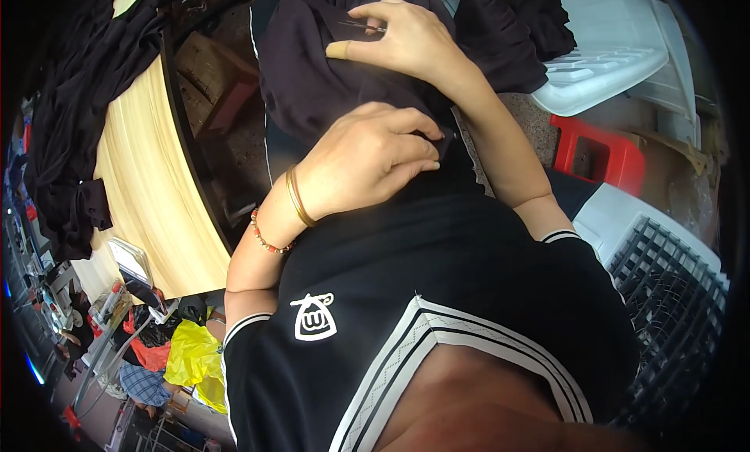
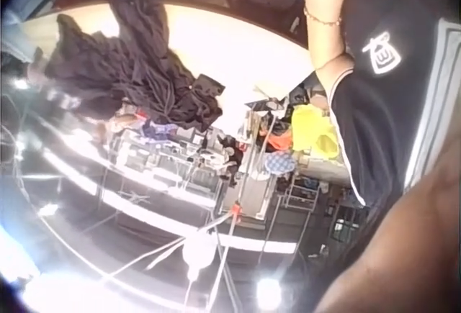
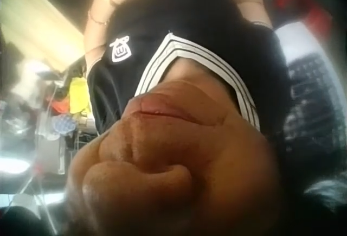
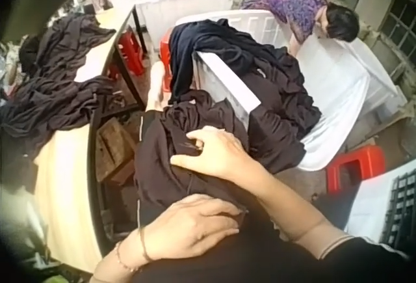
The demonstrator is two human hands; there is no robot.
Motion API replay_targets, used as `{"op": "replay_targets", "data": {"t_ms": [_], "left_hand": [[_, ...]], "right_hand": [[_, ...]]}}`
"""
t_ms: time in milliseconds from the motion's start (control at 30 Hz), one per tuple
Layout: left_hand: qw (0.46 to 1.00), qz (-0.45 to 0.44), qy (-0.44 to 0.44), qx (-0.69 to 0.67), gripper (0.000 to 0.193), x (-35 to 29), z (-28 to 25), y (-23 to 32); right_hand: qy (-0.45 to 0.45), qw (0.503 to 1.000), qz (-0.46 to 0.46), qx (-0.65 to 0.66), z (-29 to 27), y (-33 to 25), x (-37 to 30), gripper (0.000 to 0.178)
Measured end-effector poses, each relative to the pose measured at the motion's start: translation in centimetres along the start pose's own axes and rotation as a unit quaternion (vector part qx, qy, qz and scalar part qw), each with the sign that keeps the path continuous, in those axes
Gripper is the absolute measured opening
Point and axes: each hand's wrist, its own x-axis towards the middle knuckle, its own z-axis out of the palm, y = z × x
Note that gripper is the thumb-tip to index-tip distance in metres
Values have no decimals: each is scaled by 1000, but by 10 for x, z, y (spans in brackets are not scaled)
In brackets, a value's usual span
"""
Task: Trimming loose threads from black garments using thread snips.
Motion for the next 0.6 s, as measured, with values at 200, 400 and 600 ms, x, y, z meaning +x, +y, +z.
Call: {"op": "replay_targets", "data": {"t_ms": [200, 400, 600], "left_hand": [[850, -97, 394, 336, 40, -15, -15, -37], [828, -282, 450, -183, 35, -62, -12, -73], [749, -153, 559, -321, 35, -74, -57, -69]], "right_hand": [[2, 986, -36, 160, 14, 28, 14, 20], [35, 666, 48, 743, -54, 45, -15, 12], [49, 612, -52, 787, -114, 70, -54, 11]]}}
